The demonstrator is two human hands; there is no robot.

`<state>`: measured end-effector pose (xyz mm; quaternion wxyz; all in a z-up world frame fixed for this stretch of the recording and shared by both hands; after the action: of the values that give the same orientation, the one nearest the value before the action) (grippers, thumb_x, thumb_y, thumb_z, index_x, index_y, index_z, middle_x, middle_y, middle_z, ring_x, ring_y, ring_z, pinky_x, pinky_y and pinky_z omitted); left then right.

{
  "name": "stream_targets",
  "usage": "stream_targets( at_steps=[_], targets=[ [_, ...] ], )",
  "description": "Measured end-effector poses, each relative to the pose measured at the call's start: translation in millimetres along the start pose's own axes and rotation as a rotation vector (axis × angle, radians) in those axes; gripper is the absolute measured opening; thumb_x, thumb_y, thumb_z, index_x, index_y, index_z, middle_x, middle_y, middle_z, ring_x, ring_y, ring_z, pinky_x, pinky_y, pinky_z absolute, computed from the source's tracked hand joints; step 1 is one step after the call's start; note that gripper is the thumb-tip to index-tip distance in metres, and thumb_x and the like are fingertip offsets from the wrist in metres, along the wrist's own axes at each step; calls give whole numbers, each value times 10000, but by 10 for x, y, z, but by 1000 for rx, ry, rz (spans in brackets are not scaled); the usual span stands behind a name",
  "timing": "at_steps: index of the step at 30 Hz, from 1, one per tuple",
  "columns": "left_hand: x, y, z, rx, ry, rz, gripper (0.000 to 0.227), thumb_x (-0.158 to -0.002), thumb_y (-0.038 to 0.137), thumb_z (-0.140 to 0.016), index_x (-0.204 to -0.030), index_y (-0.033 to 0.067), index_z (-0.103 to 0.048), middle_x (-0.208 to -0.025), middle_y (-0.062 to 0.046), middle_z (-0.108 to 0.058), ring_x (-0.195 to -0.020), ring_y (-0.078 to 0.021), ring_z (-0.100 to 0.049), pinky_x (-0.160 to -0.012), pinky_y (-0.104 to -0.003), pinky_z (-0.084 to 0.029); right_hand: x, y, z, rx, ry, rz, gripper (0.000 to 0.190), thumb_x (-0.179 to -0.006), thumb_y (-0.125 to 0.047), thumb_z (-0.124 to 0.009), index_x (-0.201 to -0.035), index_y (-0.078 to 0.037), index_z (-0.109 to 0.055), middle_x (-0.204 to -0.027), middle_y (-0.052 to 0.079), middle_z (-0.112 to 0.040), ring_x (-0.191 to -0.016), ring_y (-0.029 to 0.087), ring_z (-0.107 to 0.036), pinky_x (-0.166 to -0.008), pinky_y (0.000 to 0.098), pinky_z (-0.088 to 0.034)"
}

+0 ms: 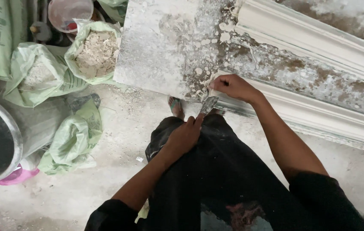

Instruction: The person removes a plastic liner from a bucket, then uses a scraper to clean dried plaster residue from the surface of several long, white molded plaster moldings laid on the floor. The person repeatedly scrapes along the grooves and edges of the moldings to remove the hardened material.

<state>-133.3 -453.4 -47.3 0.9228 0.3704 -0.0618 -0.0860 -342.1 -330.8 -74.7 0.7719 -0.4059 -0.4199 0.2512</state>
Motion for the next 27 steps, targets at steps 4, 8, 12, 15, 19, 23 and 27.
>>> stream_targets(
  at_steps=[4,8,12,15,19,23,27],
  targets=[
    [-12,-79,-70,-26,-24,-30,520,-1006,162,-563,-1467,-15,-400,-985,-222,-624,-699,-371,-700,-546,-450,-580,76,0,-8,104,106,-329,420,-1010,-449,-608,-1184,-94,-749,-867,55,-687,-749,143,-541,-689,333,-459],
    [-83,-40,80,141,-33,58,486,-1019,168,-560,-1452,-5,-425,-1019,-229,-645,-776,-410,-694,-619,-489,-578,81,204,-16,42,183,-317,526,-1028,-521,-544,-1156,-54,-748,-961,36,-726,-875,115,-611,-805,312,-502],
    [-12,-75,-81,-112,0,-192,321,-1017,144,-562,-1242,-84,-537,-1326,-239,-612,-1002,-362,-665,-847,-462,-592,106,147,-23,-46,228,-232,618,-1054,-569,-448,-1052,-30,-750,-897,11,-703,-854,123,-608,-816,296,-506],
    [116,-42,-2,-414,106,-470,235,-925,171,-579,-1068,-7,-633,-1376,-232,-564,-1116,-404,-605,-968,-439,-582,128,151,-11,-123,255,-226,653,-1077,-586,-400,-950,-29,-717,-799,6,-606,-790,132,-545,-780,307,-475],
    [58,-199,-9,-31,148,-327,378,-982,149,-578,-1250,-104,-661,-1407,-179,-565,-1153,-386,-592,-893,-368,-562,126,248,-33,-162,272,-155,578,-1103,-515,-471,-856,-19,-633,-758,-24,-552,-742,113,-487,-717,292,-435],
    [2,-162,-164,-321,73,-415,235,-947,136,-580,-1059,-37,-692,-1432,-236,-547,-1074,-343,-605,-904,-385,-567,186,-48,-18,80,322,-149,429,-995,-416,-704,-852,-19,-623,-710,-4,-496,-669,112,-450,-600,303,-398],
    [-26,-147,-219,-344,144,-402,260,-980,158,-579,-1078,-52,-698,-1419,-225,-548,-1027,-331,-608,-871,-382,-561,206,-31,45,231,409,-180,390,-922,-405,-751,-886,-28,-656,-689,30,-569,-639,128,-520,-602,311,-448]
  ],
)
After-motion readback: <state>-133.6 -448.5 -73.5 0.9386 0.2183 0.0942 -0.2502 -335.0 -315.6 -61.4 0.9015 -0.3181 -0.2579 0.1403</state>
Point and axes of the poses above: each hand's wrist, its own x-axis away from the middle knuckle, its own z-axis out of the back of the hand, y = z × x, the point moved 7 cm from there along -x, towards the middle knuckle
